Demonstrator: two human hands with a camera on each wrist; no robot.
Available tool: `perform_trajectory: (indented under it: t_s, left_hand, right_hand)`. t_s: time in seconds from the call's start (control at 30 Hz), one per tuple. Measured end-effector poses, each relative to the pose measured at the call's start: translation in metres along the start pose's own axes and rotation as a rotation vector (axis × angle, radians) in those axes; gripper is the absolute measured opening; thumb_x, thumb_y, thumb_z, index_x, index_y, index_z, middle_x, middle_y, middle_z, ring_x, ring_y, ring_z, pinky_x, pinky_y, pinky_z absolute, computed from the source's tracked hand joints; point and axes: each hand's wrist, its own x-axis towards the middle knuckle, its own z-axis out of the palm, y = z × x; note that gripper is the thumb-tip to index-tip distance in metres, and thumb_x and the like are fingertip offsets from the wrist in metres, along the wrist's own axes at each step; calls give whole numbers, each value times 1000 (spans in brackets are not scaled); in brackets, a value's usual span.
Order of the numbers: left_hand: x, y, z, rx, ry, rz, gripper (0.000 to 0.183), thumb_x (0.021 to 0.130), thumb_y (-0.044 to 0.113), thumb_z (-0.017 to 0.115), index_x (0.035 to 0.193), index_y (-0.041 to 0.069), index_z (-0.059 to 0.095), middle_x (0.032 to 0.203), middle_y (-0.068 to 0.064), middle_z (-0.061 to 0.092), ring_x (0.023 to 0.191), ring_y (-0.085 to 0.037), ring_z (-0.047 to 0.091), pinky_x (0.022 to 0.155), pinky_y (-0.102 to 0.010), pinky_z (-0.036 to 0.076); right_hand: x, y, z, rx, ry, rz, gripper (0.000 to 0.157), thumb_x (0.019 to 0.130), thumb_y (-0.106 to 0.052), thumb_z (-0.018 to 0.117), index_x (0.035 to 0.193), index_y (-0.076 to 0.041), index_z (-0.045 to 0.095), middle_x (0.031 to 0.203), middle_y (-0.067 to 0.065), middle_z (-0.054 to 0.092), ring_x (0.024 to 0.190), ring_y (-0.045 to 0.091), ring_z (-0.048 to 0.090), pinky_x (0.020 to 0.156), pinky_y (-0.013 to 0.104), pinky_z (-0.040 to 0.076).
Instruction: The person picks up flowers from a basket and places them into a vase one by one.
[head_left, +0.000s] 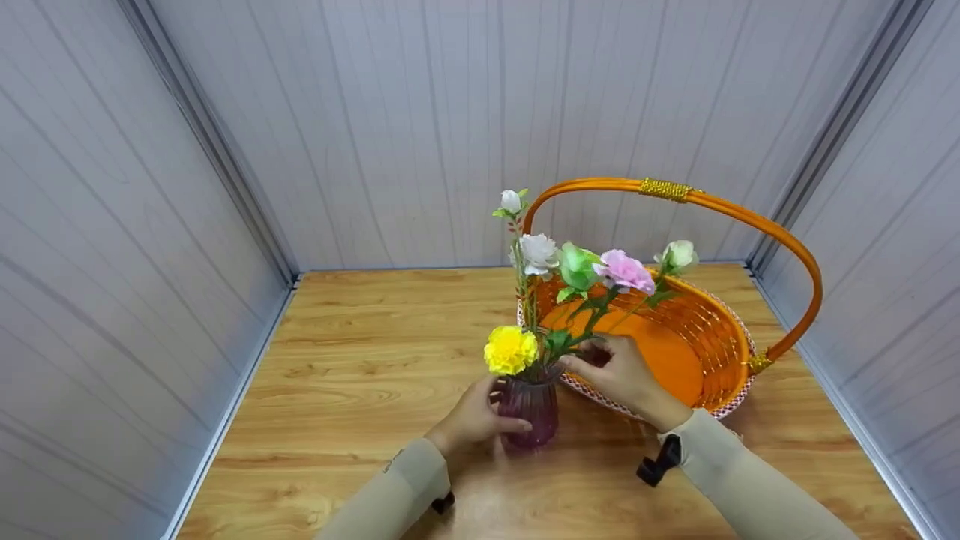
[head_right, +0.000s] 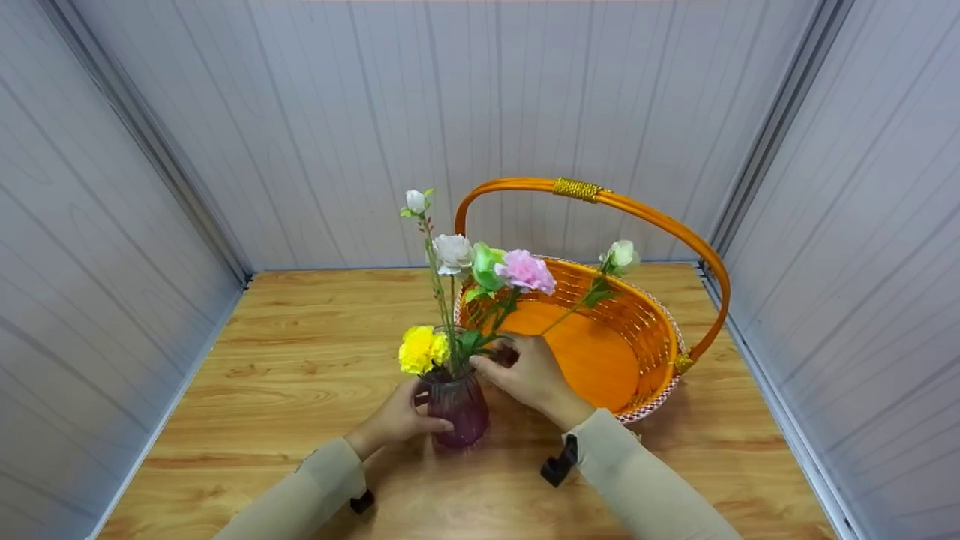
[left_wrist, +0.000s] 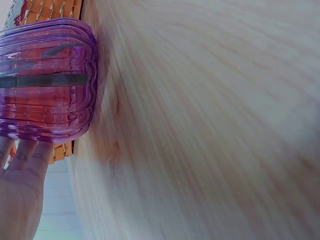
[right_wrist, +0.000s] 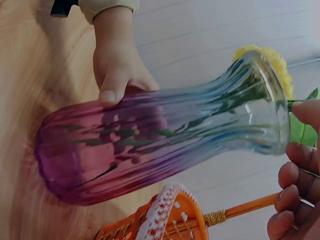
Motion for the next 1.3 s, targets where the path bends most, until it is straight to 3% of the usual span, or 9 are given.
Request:
perform_trajectory:
  t_s: [0.37,0.77,0.93,1.3]
  left_hand:
    - [0,1,0,-4,-4,-1,91,79,19,99,156,21,51,153,-5,61,142,-34,59,123,-58,49]
    - [-1,1,0,-3,0,-39,87,78,22,100,152,16,53,150,-10,62,142,-38,59,122,-59,50]
    - [-1,2,-1,7,0,-39,87,79,23,99,152,13,52,151,-14,61,144,-42,57,122,-60,50]
    - [-2,2,-1,19,3,-32,86,79,23,99,152,17,53,150,-9,61,143,-37,58,123,-59,49]
  right_hand:
    - [-11,18,-17,40,-10,61,23,92,-19,89,85,-9,70,72,-2,56,64,8,47,58,20,40]
    - [-10,44,-30,-96,27,69,22,88,-21,91,86,-12,71,70,-5,57,64,6,48,58,21,40]
    - [-9,52,-36,-91,56,86,21,89,-18,91,87,-10,72,72,-3,60,65,7,50,59,20,42]
    - [1,65,-54,-161,67,142,22,92,-21,89,93,-6,74,82,4,69,74,14,56,65,22,47]
